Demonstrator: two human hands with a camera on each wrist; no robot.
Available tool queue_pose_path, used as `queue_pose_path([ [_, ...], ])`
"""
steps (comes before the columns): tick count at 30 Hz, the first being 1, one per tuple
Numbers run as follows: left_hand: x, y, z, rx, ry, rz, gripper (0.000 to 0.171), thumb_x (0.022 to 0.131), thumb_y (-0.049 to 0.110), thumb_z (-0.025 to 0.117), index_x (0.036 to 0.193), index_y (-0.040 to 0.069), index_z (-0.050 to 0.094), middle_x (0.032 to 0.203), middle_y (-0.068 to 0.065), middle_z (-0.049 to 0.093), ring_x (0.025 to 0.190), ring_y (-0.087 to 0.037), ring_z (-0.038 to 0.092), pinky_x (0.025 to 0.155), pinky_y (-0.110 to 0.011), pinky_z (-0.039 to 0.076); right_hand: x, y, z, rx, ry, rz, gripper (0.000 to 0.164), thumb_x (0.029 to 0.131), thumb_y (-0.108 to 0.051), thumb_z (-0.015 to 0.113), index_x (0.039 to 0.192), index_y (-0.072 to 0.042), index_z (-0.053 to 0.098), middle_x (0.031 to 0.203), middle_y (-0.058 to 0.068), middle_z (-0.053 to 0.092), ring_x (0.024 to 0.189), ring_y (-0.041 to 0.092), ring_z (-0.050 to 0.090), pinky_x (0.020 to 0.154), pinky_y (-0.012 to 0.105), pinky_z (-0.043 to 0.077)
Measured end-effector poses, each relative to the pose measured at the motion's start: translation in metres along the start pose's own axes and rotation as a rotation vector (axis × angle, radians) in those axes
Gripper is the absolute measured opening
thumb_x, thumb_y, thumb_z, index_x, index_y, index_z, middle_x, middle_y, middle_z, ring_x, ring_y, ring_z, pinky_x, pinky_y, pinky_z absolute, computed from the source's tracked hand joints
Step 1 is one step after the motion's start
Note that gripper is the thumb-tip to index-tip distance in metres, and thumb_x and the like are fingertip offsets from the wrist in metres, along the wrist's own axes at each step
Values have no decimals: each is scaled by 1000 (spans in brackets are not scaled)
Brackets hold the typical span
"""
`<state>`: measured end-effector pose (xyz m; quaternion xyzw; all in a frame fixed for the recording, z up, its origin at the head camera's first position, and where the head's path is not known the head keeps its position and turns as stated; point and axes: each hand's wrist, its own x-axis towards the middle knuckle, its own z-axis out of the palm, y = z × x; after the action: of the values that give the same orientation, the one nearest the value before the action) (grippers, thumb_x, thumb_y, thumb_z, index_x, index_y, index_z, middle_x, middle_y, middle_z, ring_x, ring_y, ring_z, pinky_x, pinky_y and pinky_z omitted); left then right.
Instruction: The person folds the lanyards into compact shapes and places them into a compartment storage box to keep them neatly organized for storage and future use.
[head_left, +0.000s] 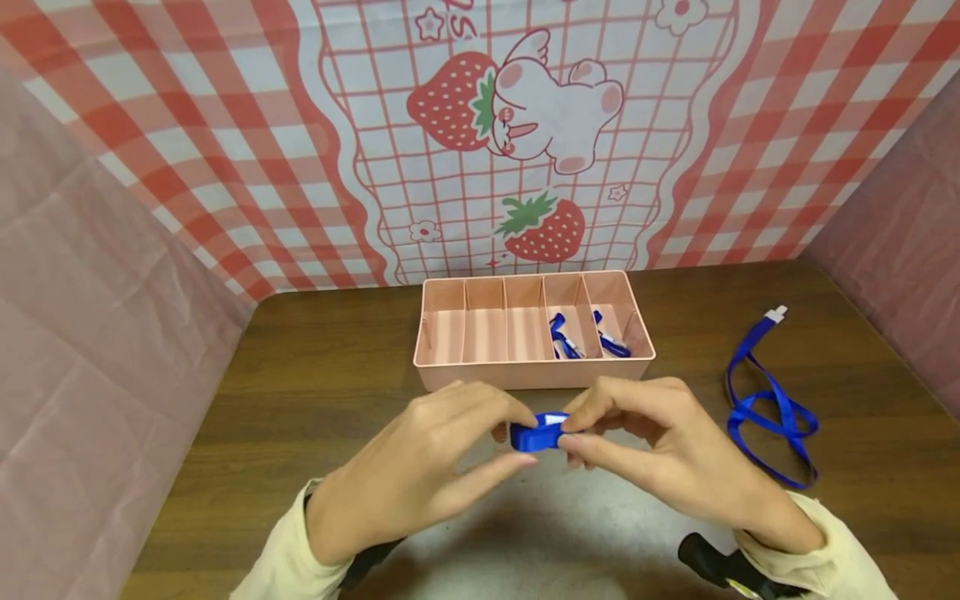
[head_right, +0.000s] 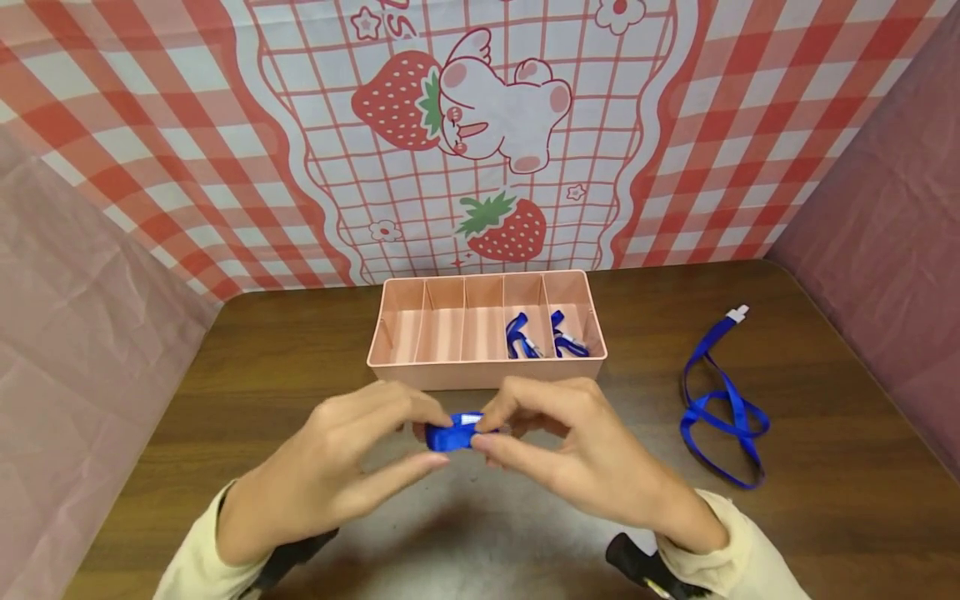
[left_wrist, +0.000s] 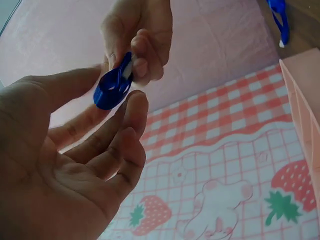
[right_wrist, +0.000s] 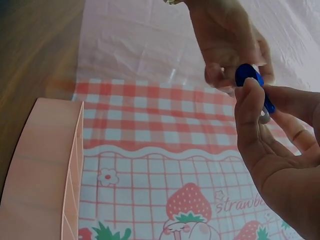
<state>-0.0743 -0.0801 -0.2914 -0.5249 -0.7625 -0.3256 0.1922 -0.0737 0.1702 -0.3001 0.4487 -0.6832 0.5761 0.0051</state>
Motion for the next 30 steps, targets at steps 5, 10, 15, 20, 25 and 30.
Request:
queue_pose_path([
  [5, 1, 0, 2, -129, -30, -74, 10, 97, 14, 66, 103, 8, 61, 89, 4, 62, 81, -2, 55, 73, -9, 46, -1, -3, 0, -97, 3, 4, 27, 86, 12, 69, 98, -13, 66, 95, 2, 72, 77, 13, 68, 70, 29, 58],
  [10, 1, 0, 3, -130, -57, -66, 14, 97, 11, 65, 110, 7, 61, 95, 4, 64, 81, 0, 55, 73, -8, 47, -2, -8, 1, -253, -41, 53, 25, 91, 1, 70, 107, -17, 62, 97, -9, 69, 82, 6, 69, 73, 25, 56],
  [15, 1, -1, 5, -78, -58, -41, 13, 97, 10, 66, 110, 8, 65, 95, 5, 65, 83, 1, 55, 75, -9, 47, -1, -8, 1, -310, -61, 57, 33, 90, 2, 71, 113, -20, 64, 102, -12, 70, 86, 4, 69, 75, 23, 55],
  [20, 1, -1, 6, -62, -46, -29, 9, 94, 8, 69, 102, 9, 66, 89, 6, 64, 81, 2, 55, 74, -7, 46, -1, -5, 2, -270, -46, 69, 31, 88, 3, 72, 106, -21, 68, 96, -13, 70, 83, 5, 69, 74, 24, 56],
  [25, 0, -3, 6, -56, -44, -19, 7, 92, 7, 71, 97, 10, 66, 84, 6, 62, 78, 2, 54, 71, -8, 45, 0, -2, 1, -260, -32, 23, 29, 85, 5, 75, 100, -19, 70, 95, -8, 73, 82, 6, 69, 73, 22, 56],
  [30, -2, -5, 4, -72, -64, -27, 9, 93, 7, 70, 101, 8, 67, 87, 6, 65, 78, 2, 55, 71, -7, 46, 0, 2, 2, -273, -25, -69, 28, 82, 8, 75, 98, -15, 72, 95, -2, 75, 86, 8, 71, 74, 21, 56],
])
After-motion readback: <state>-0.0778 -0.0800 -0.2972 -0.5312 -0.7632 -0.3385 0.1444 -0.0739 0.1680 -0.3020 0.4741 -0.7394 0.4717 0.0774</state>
